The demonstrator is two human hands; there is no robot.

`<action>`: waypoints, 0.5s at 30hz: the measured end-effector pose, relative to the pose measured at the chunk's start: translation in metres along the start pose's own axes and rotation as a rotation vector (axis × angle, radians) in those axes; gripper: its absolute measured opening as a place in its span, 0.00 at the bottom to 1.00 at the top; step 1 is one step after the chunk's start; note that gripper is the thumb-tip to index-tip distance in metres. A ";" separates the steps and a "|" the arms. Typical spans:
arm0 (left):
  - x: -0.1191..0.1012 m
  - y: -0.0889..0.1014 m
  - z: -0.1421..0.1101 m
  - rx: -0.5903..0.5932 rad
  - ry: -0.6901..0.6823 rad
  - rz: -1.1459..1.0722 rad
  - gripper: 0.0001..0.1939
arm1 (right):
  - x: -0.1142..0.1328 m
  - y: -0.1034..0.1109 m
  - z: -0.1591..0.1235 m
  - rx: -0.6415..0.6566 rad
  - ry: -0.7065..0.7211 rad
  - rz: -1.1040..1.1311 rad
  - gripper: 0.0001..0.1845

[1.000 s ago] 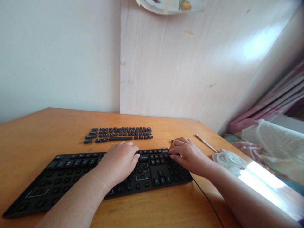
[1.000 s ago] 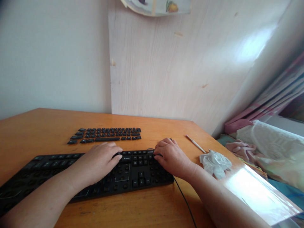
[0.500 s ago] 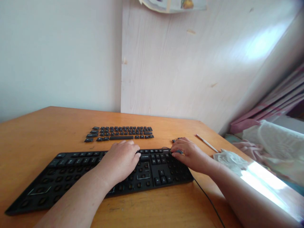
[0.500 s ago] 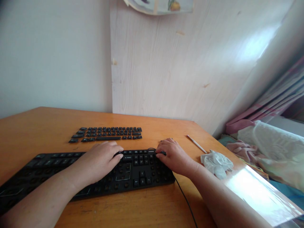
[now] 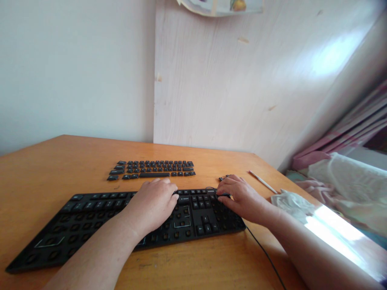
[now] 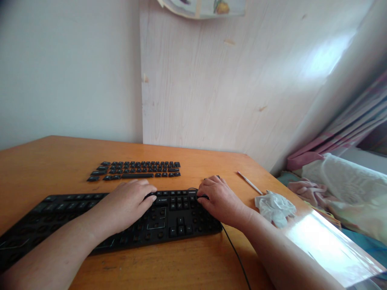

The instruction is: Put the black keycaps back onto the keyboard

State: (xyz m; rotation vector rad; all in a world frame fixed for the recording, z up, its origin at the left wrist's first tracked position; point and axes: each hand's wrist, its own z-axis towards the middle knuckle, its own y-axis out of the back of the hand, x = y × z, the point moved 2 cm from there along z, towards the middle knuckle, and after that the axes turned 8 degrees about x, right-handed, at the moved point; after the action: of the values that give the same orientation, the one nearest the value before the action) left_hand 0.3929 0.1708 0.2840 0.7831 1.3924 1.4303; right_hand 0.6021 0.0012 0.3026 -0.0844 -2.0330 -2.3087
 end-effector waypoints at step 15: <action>-0.002 0.002 0.000 0.011 0.014 -0.015 0.16 | 0.000 -0.001 0.002 0.046 -0.026 -0.002 0.03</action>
State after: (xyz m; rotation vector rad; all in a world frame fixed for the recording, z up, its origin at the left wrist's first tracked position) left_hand 0.3932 0.1695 0.2859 0.7696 1.4143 1.4202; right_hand 0.6015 0.0033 0.3016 -0.1102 -2.0977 -2.2730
